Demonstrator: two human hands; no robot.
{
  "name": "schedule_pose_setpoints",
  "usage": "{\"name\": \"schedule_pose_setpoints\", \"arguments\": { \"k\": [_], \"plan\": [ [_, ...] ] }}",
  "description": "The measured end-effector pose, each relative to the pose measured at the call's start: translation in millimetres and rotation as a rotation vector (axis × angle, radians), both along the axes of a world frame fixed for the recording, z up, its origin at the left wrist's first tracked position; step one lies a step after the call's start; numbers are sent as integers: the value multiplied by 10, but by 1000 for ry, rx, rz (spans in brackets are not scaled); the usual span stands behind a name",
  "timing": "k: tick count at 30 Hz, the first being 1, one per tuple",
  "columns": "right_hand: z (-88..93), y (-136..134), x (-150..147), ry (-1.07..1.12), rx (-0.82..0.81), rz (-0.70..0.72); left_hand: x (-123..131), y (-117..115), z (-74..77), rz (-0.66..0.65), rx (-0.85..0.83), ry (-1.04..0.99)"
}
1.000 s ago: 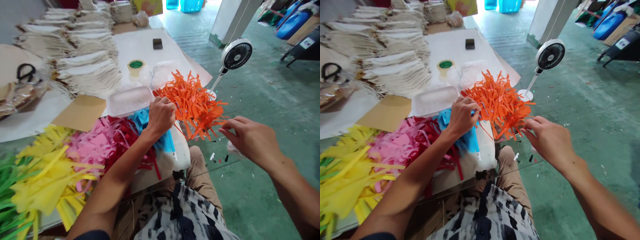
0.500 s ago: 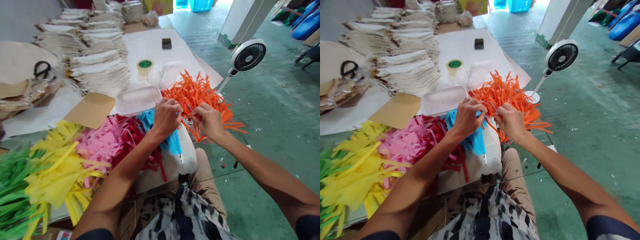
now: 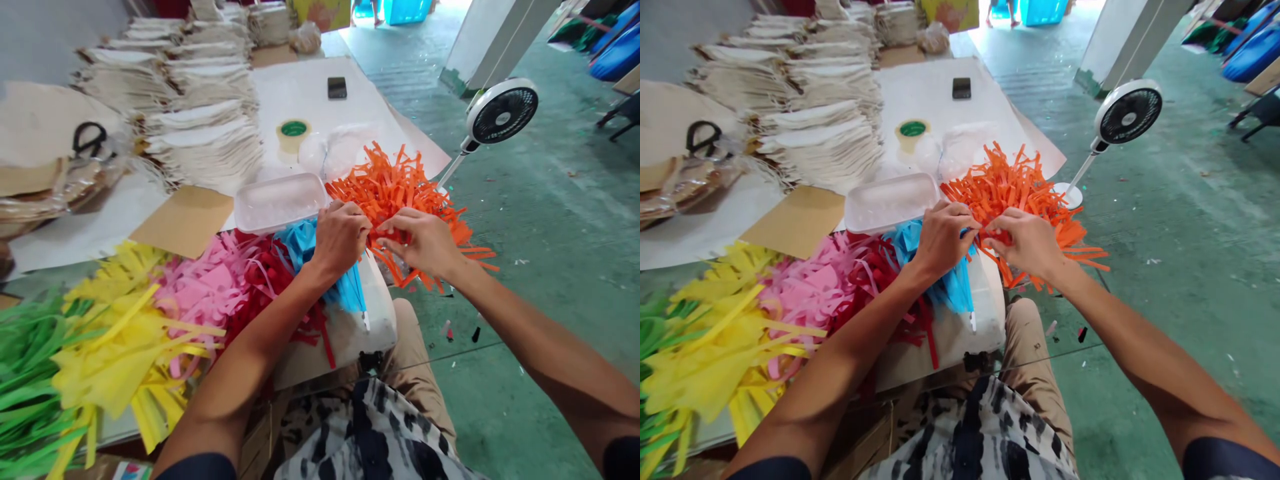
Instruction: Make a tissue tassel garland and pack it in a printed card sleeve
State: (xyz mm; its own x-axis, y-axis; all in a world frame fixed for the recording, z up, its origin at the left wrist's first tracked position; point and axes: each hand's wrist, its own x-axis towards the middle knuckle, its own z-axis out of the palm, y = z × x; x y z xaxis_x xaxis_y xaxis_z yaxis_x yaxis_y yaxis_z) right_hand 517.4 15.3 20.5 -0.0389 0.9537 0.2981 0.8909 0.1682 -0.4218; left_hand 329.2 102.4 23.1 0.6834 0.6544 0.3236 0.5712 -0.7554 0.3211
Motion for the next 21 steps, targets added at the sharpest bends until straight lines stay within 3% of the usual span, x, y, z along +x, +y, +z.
{"name": "schedule_pose_setpoints", "arguments": {
  "k": [3,5,7,14,21],
  "plan": [
    [-34,-88,-90,-362,6,74,-7,-9,-4,25,11,4],
    [-58,-117,-114,-426,21,93,-21,-23,-3,24,13,-10],
    [-54,-115,-101,-331,47,57,-40,-42,1,3,14,-28],
    [104,1,49,327,25,-22,-59,-97,37,-8,-2,-92],
    [181,144,101,344,102,16,5,-14,108,-54,83,-11]
  ]
}}
